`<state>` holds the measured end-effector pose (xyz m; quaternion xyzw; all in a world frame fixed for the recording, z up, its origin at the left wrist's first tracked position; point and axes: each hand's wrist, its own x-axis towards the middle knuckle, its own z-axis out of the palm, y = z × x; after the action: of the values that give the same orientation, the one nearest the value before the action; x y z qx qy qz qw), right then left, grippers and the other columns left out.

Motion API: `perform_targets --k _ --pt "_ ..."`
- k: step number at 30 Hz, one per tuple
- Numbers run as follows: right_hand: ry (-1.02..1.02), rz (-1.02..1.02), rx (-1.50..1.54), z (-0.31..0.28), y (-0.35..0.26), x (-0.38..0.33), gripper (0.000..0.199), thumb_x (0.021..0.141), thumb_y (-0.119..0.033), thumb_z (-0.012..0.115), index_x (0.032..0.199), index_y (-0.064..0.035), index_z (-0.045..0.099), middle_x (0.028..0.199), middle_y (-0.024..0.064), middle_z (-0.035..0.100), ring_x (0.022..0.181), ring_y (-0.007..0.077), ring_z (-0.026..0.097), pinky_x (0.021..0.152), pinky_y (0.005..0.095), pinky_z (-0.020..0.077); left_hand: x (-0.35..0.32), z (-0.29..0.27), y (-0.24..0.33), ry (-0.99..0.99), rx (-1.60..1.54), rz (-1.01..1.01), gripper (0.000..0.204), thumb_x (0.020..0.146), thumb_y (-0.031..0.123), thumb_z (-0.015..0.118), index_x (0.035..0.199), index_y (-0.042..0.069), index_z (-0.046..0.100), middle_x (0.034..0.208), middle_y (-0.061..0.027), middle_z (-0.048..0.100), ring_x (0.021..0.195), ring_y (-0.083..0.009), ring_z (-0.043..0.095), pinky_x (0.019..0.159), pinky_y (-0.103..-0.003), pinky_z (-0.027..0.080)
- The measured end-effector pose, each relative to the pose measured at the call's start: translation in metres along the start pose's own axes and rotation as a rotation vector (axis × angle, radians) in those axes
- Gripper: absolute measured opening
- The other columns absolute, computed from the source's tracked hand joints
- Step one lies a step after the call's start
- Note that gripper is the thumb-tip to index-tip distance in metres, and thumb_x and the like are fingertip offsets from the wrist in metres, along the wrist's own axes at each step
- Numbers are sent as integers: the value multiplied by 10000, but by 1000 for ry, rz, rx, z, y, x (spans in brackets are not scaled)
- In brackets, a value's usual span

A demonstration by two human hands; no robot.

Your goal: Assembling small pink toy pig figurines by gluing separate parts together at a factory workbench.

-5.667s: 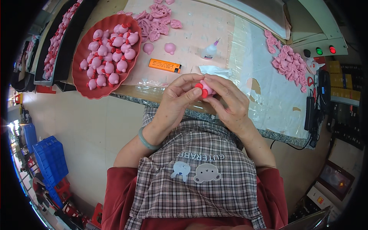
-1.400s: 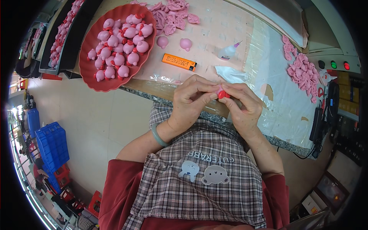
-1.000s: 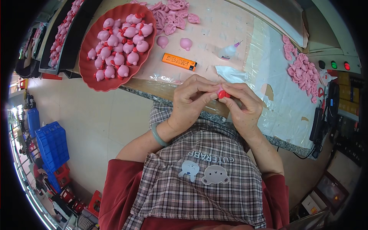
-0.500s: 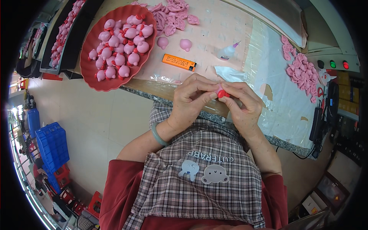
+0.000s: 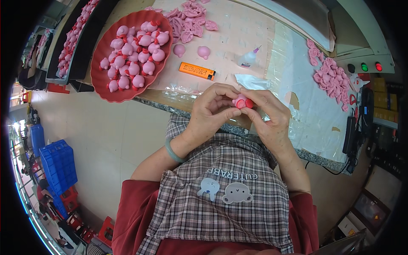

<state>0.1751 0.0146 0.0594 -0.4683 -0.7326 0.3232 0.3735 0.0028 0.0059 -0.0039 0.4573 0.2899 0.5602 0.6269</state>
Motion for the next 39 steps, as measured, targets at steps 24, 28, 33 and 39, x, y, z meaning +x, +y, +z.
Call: perform_targets --k 24,28,33,39 --pt "64 -163 15 -2 -4 -2 323 746 39 735 1056 -8 657 1073 132 668 942 246 673 743 313 556 -3 2 17 12 -413 -249 339 899 91 660 1210 35 536 1163 -152 625 1059 -298 650 926 -387 546" --pt "72 -126 51 -2 -7 -3 282 741 42 740 1006 -9 658 1060 128 670 920 240 674 733 313 550 -3 4 20 11 -411 -232 328 898 88 666 1200 31 553 1154 -134 630 1062 -251 639 936 -376 529" --pt "79 -158 12 0 -7 -4 262 732 30 751 973 -13 659 1050 123 670 919 242 670 732 321 549 -5 1 16 13 -389 -198 325 900 52 658 1212 19 572 1188 -121 624 1089 -182 613 960 -326 507" --pt "101 -210 -73 3 -7 -3 258 714 8 765 949 -24 662 1039 120 667 932 266 664 737 335 549 -4 4 21 -1 -261 -137 310 877 -8 659 1179 9 594 1209 -119 602 1085 -176 605 975 -323 490"
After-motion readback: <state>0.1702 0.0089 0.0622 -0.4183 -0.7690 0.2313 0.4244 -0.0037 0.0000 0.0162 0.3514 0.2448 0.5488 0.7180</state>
